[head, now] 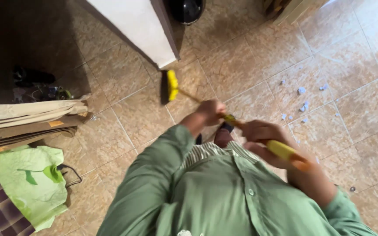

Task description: The person sweeps a tiled floor using a yellow-handled broom, moving debris toward a doorway. The camera is head-mounted and follows the sweeping motion across the room.

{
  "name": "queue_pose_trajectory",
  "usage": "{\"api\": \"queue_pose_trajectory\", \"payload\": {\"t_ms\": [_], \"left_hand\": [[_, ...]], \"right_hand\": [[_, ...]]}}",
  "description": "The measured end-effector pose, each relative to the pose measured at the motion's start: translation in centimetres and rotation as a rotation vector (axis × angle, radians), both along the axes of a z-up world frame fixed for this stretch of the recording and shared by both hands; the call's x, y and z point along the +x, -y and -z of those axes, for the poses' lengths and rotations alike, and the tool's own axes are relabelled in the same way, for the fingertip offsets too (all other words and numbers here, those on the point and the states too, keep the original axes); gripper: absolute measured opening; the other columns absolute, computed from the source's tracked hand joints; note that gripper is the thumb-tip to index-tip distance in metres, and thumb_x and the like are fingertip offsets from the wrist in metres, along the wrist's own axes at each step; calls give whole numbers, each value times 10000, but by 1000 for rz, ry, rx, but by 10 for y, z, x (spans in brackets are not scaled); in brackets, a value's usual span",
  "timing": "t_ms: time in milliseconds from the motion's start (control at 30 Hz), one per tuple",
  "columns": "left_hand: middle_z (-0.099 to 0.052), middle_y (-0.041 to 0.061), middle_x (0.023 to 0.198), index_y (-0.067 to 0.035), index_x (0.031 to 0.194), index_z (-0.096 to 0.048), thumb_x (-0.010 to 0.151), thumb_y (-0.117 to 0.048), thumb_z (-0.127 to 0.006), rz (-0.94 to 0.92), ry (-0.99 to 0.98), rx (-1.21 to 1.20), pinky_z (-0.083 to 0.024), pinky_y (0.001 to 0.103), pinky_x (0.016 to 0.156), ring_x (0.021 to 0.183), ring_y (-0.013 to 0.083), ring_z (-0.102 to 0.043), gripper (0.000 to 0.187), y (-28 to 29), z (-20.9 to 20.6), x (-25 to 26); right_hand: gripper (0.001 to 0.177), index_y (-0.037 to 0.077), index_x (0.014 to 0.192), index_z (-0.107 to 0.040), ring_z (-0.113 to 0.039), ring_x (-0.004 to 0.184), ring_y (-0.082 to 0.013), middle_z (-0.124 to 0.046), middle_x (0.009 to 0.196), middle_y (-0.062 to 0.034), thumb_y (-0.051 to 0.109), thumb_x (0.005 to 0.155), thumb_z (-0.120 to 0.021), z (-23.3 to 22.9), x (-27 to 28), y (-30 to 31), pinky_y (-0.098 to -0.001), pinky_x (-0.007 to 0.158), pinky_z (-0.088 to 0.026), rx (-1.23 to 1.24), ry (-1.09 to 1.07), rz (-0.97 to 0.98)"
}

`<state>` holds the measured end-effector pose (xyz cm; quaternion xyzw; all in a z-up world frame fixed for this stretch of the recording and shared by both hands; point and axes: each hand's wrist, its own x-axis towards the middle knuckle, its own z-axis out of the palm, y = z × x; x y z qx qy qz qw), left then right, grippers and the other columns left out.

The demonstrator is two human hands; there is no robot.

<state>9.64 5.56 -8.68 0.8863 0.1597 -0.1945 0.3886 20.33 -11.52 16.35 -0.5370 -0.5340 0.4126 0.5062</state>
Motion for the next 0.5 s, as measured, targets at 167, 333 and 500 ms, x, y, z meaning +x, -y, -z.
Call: {"api": "queue_pose_trajectory", "payload": {"t_ms": [167, 333, 500], "left_hand": [[-704, 12, 730, -244, 712, -618, 648, -258, -654, 77, 360, -16, -502, 474, 625, 710, 320, -696, 75, 61, 28, 147], [-723, 49, 749, -179, 704, -621, 827, -216, -513, 63, 580, -265, -467, 419, 683, 743, 298, -678, 167, 95, 27, 234], [-647, 119, 673, -129, 607, -538, 806, -230, -585, 184, 848, -251, -460, 456, 635, 663, 343, -630, 228, 93, -12, 266]], "right_hand": [[64, 23, 905, -681, -722, 876, -269, -733, 911, -124, 75, 931, -655, -20, 69, 45, -365, 849, -586, 12, 350, 212], [154, 26, 767, -637, -628, 601, -255, -669, 719, -91, 86, 904, -674, -59, 104, 21, -357, 709, -504, 54, 571, 177], [323, 113, 679, -534, -552, 648, -236, -558, 669, -6, 242, 942, -672, -107, 132, 18, -384, 705, -498, -52, 610, -66]]}}
